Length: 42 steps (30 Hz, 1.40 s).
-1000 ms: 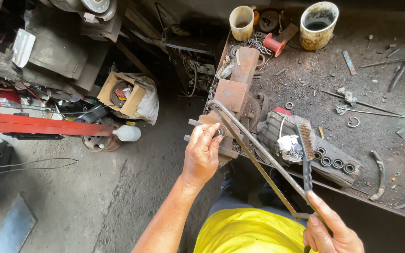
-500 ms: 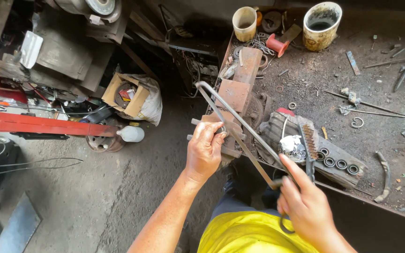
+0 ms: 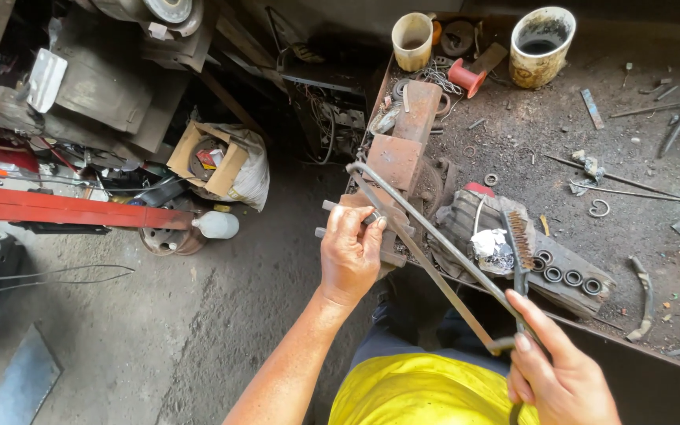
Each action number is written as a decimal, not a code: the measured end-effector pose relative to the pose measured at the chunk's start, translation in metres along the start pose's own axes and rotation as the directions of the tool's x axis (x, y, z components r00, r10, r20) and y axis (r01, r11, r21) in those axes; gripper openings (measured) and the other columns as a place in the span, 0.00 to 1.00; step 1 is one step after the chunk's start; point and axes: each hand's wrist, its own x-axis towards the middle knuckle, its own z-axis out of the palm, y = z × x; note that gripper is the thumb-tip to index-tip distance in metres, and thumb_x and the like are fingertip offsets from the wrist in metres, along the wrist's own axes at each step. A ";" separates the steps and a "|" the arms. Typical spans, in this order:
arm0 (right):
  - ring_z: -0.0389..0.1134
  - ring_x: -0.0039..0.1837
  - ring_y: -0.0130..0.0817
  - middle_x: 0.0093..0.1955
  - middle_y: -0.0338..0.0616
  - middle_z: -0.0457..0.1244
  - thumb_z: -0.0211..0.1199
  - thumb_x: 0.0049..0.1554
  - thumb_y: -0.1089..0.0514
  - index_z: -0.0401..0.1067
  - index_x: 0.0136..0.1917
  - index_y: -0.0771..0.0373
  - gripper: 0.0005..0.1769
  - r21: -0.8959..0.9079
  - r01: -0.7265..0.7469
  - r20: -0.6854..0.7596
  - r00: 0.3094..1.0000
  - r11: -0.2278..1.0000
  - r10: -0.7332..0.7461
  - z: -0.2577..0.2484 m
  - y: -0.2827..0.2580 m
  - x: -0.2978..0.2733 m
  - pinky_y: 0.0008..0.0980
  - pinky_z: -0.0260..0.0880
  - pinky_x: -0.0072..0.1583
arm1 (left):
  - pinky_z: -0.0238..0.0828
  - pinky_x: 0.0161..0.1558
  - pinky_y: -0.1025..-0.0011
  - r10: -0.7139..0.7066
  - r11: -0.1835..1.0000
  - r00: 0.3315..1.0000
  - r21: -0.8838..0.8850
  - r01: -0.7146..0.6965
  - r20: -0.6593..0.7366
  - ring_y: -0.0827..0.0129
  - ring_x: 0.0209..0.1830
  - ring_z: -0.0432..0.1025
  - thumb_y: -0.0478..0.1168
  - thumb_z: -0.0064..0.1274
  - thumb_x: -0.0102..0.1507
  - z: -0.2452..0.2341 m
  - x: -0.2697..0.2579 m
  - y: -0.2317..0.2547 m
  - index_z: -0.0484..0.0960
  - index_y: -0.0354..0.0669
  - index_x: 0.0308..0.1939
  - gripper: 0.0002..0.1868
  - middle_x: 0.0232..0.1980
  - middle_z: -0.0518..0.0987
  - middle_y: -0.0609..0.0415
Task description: The person cleans a small cylindrical metal part using a wire brush and a hacksaw, scrubbing the surface and edges. They then pick up a gear-like metal part and clean it with the wire brush before placing it into a bench vise.
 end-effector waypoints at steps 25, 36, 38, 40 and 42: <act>0.59 0.26 0.30 0.23 0.41 0.57 0.48 0.64 0.56 0.63 0.78 0.36 0.31 -0.378 0.027 0.099 0.995 0.926 0.012 0.073 -0.055 0.050 0.30 0.65 0.38 | 0.78 0.42 0.70 0.047 0.999 0.991 -0.005 -0.047 0.124 0.68 0.34 0.73 0.33 0.43 0.71 -0.014 0.001 0.010 0.74 0.34 0.62 0.16 0.55 0.67 0.46; 0.59 0.31 0.30 0.44 0.31 0.74 0.55 0.60 0.57 0.68 0.77 0.31 0.33 -0.516 -0.150 -0.016 0.986 0.844 0.165 0.023 -0.028 0.009 0.29 0.66 0.42 | 0.77 0.43 0.66 0.146 0.989 0.989 0.033 -0.146 0.025 0.59 0.45 0.71 0.33 0.46 0.71 -0.006 -0.002 0.007 0.75 0.33 0.59 0.13 0.53 0.69 0.41; 0.63 0.30 0.34 0.34 0.37 0.69 0.51 0.61 0.55 0.64 0.78 0.31 0.33 -0.535 -0.077 0.037 0.993 0.841 0.115 0.054 -0.038 0.037 0.32 0.68 0.43 | 0.76 0.47 0.64 0.153 0.987 0.988 0.044 -0.153 0.015 0.57 0.48 0.72 0.33 0.46 0.71 -0.005 -0.002 0.010 0.75 0.32 0.59 0.13 0.53 0.70 0.41; 0.68 0.29 0.37 0.23 0.43 0.64 0.47 0.63 0.53 0.59 0.79 0.31 0.33 -0.550 0.002 0.097 0.993 0.835 0.061 0.079 -0.044 0.058 0.36 0.69 0.44 | 0.75 0.51 0.62 0.161 0.985 0.987 0.059 -0.160 0.000 0.55 0.50 0.72 0.33 0.46 0.70 -0.007 -0.001 0.013 0.75 0.32 0.58 0.13 0.52 0.70 0.41; 0.62 0.26 0.32 0.23 0.40 0.59 0.49 0.64 0.55 0.61 0.79 0.35 0.31 -0.405 0.104 0.136 0.989 0.908 -0.053 0.093 -0.046 0.071 0.32 0.71 0.40 | 0.74 0.51 0.63 0.164 0.983 0.987 0.086 -0.163 -0.001 0.55 0.50 0.72 0.34 0.46 0.70 -0.008 0.000 0.016 0.75 0.31 0.57 0.13 0.52 0.71 0.40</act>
